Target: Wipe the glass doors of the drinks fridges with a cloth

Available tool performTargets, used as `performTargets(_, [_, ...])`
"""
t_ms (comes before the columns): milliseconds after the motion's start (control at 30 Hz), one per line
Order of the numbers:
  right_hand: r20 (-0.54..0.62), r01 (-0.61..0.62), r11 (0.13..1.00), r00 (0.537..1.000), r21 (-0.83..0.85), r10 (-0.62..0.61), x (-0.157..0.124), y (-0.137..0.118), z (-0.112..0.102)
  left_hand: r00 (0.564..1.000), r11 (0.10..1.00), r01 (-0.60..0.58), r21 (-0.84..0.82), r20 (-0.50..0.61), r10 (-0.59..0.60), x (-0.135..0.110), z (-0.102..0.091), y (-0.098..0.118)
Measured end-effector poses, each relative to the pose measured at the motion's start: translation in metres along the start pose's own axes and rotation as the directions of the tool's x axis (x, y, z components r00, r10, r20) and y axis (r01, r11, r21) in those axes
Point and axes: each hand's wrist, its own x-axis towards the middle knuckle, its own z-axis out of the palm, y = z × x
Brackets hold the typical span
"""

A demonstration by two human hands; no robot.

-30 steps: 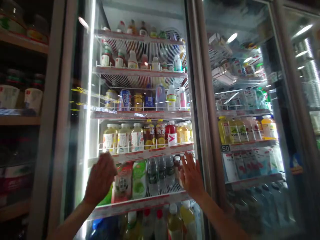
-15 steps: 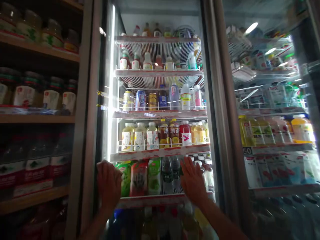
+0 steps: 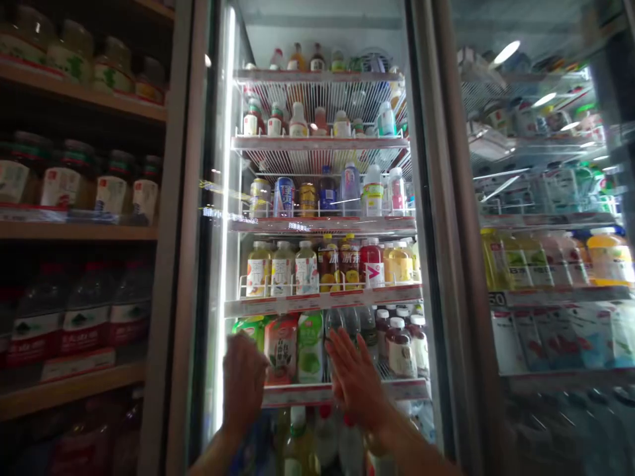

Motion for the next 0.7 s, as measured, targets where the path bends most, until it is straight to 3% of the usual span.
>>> performTargets(33, [0.011,0.022,1.0,1.0,0.012,-0.022,0.002,-0.007,0.001,0.99,0.991,-0.132,-0.029,0.049,0.133,-0.005,0.002,0.012])
performTargets(67, [0.029,0.048,0.999,0.998,0.023,-0.049,0.004,-0.014,0.002,0.95,0.955,-0.292,-0.061,0.097,0.297,-0.009,0.003,0.023])
performTargets(133, [0.051,0.083,0.996,0.995,0.033,-0.085,0.004,-0.02,0.003,0.791,0.803,-0.583,-0.123,0.14,0.595,-0.011,0.002,0.03])
performTargets(167, [0.059,0.088,0.996,0.994,0.033,-0.09,0.003,-0.019,0.002,0.714,0.73,-0.668,-0.145,0.151,0.683,-0.009,-0.001,0.025])
performTargets(200, [0.067,0.083,0.996,0.994,0.028,-0.085,0.0,-0.016,0.001,0.677,0.695,-0.702,-0.155,0.161,0.719,-0.006,-0.006,0.014])
performTargets(233, [0.071,0.072,0.997,0.995,0.021,-0.073,-0.003,-0.011,-0.001,0.695,0.713,-0.685,-0.147,0.162,0.701,-0.001,-0.01,-0.001])
performTargets(267, [0.072,0.059,0.998,0.996,0.016,-0.06,-0.008,-0.004,-0.003,0.762,0.776,-0.619,-0.116,0.15,0.63,0.003,-0.015,-0.017])
performTargets(333, [0.074,0.03,0.999,0.997,0.012,-0.031,-0.016,0.008,-0.005,0.934,0.937,-0.35,-0.016,0.078,0.35,0.01,-0.022,-0.045])
performTargets(367, [0.068,0.013,1.0,0.998,0.013,-0.014,-0.019,0.011,-0.006,0.984,0.984,-0.179,0.023,0.017,0.179,0.011,-0.023,-0.052])
performTargets(400, [0.059,-0.006,1.0,0.998,0.017,0.005,-0.02,0.013,-0.006,0.998,0.998,-0.045,0.04,-0.034,0.046,0.01,-0.022,-0.053])
performTargets(433, [0.05,-0.018,1.0,0.999,0.025,0.017,-0.021,0.012,-0.006,0.999,0.999,0.018,0.038,-0.051,-0.016,0.008,-0.02,-0.048])
performTargets(467, [0.045,-0.025,0.999,0.999,0.033,0.023,-0.019,0.01,-0.006,0.999,1.0,-0.002,0.016,-0.037,0.003,0.006,-0.017,-0.04])
performTargets(533, [0.045,-0.017,0.999,0.999,0.048,0.015,-0.014,0.005,-0.005,0.971,0.969,-0.234,-0.077,0.036,0.237,0.005,-0.01,-0.019])
performTargets(567, [0.041,-0.009,0.999,0.999,0.05,0.007,-0.012,0.004,-0.005,0.926,0.923,-0.364,-0.127,0.056,0.373,0.009,-0.006,-0.011])
performTargets(600, [0.037,-0.01,0.999,0.999,0.047,0.009,-0.009,0.005,-0.005,0.886,0.88,-0.447,-0.159,0.057,0.46,0.017,-0.003,-0.006])
performTargets(633, [0.032,-0.025,0.999,0.999,0.039,0.024,-0.008,0.008,-0.005,0.879,0.871,-0.463,-0.161,0.04,0.475,0.029,0.0,-0.005])
performTargets(700, [0.007,-0.091,0.996,0.996,0.018,0.091,-0.007,0.021,-0.007,0.957,0.953,-0.289,-0.092,-0.046,0.286,0.059,0.002,-0.009])
